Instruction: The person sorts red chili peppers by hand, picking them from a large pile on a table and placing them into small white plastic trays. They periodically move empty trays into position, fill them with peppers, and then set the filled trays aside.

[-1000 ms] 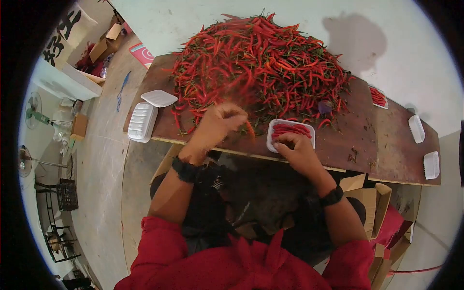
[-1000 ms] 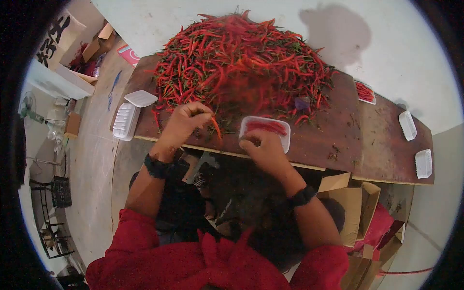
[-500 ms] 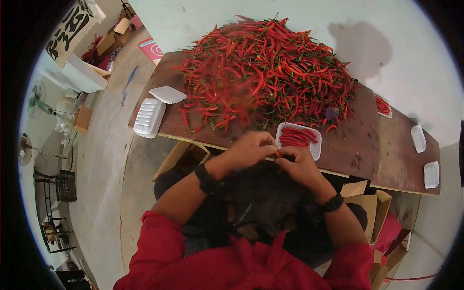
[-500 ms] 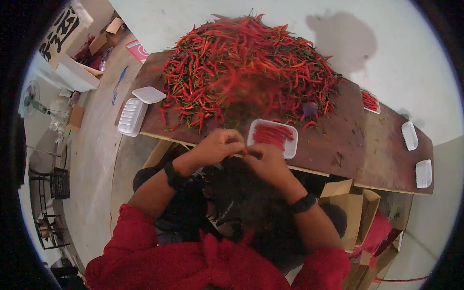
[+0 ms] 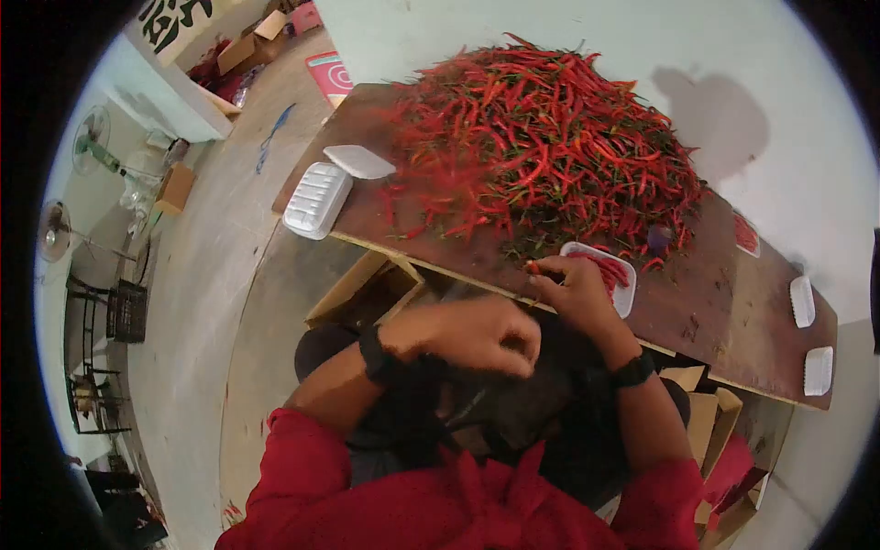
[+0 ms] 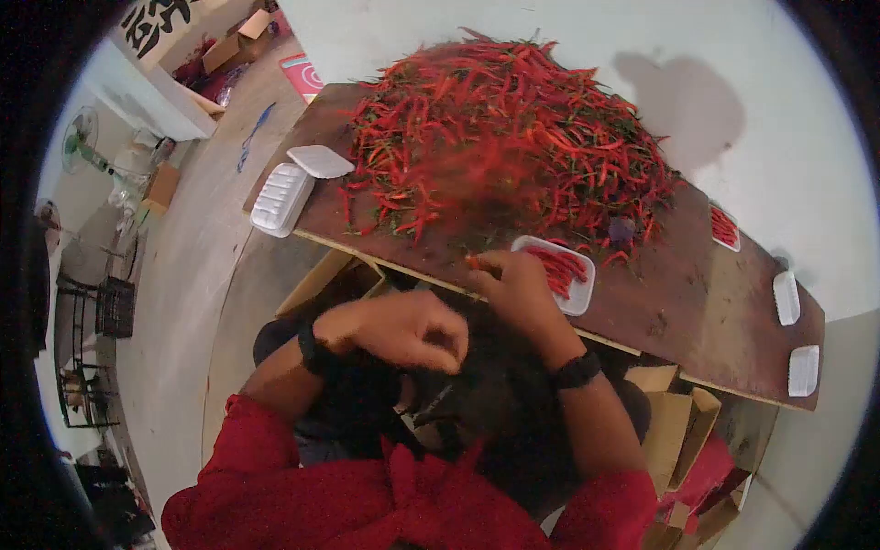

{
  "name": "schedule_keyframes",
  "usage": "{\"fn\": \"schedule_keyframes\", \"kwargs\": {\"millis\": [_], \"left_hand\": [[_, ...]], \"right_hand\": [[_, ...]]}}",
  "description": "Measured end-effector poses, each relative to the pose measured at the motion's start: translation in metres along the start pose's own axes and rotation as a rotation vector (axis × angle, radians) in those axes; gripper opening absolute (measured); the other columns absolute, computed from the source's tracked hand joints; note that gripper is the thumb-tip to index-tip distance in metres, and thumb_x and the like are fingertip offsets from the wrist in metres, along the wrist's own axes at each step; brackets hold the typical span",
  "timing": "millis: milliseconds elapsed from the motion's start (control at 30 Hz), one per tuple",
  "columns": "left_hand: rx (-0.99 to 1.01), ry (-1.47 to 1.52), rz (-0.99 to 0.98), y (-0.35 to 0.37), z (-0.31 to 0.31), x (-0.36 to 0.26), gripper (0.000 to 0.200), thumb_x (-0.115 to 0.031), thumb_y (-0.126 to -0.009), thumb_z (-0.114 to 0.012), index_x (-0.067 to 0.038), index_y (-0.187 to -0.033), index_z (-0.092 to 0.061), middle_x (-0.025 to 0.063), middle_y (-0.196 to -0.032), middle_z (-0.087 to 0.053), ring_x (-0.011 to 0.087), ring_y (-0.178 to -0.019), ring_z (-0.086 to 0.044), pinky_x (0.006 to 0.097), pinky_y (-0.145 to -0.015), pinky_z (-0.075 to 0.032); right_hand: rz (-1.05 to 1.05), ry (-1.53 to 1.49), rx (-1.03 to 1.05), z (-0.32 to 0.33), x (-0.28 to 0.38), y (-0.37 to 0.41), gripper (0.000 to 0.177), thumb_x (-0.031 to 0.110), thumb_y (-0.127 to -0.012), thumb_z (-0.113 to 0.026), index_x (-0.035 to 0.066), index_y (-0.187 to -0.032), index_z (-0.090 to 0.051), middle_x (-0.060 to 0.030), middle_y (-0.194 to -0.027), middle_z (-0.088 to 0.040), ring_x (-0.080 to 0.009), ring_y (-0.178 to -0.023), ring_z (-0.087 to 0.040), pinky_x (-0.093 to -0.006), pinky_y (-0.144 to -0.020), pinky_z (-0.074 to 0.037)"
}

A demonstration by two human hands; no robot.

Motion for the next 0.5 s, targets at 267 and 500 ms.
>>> {"fn": "schedule_keyframes", "kwargs": {"millis": [267, 500], "left_hand": [[0.102, -0.619, 0.215, 0.026, -0.034, 0.070, 0.021, -0.012, -0.063, -0.057, -0.002, -0.081, -0.064, 0.0193, -0.076, -0.062, 0.0384, -0.075, -0.060, 0.0459, -0.065, -0.047], [-0.110, -0.620, 0.258, 0.033, 0.016, 0.067, 0.016, -0.015, -0.072, -0.055, -0.005, -0.081, -0.064, 0.0168, -0.077, -0.062, 0.0357, -0.075, -0.061, 0.0452, -0.066, -0.047]], "right_hand": [[0.037, -0.301, 0.419, -0.129, 0.034, -0.054, 0.037, 0.018, -0.087, -0.058, -0.004, -0.117, -0.053, -0.0068, -0.095, -0.064, -0.0113, -0.082, -0.061, -0.0264, -0.068, -0.050], [0.009, -0.314, 0.395, -0.090, 0.008, -0.038, 0.037, 0.017, -0.087, -0.058, -0.005, -0.117, -0.055, -0.0087, -0.096, -0.065, -0.0142, -0.083, -0.063, -0.0259, -0.071, -0.049]]}}
Point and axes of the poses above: each hand's wrist, its own y-axis away from the middle knuckle, its own z-axis out of the back of the hand, x = y × z, the point moved 10 cm from there along -y, towards the middle knuckle
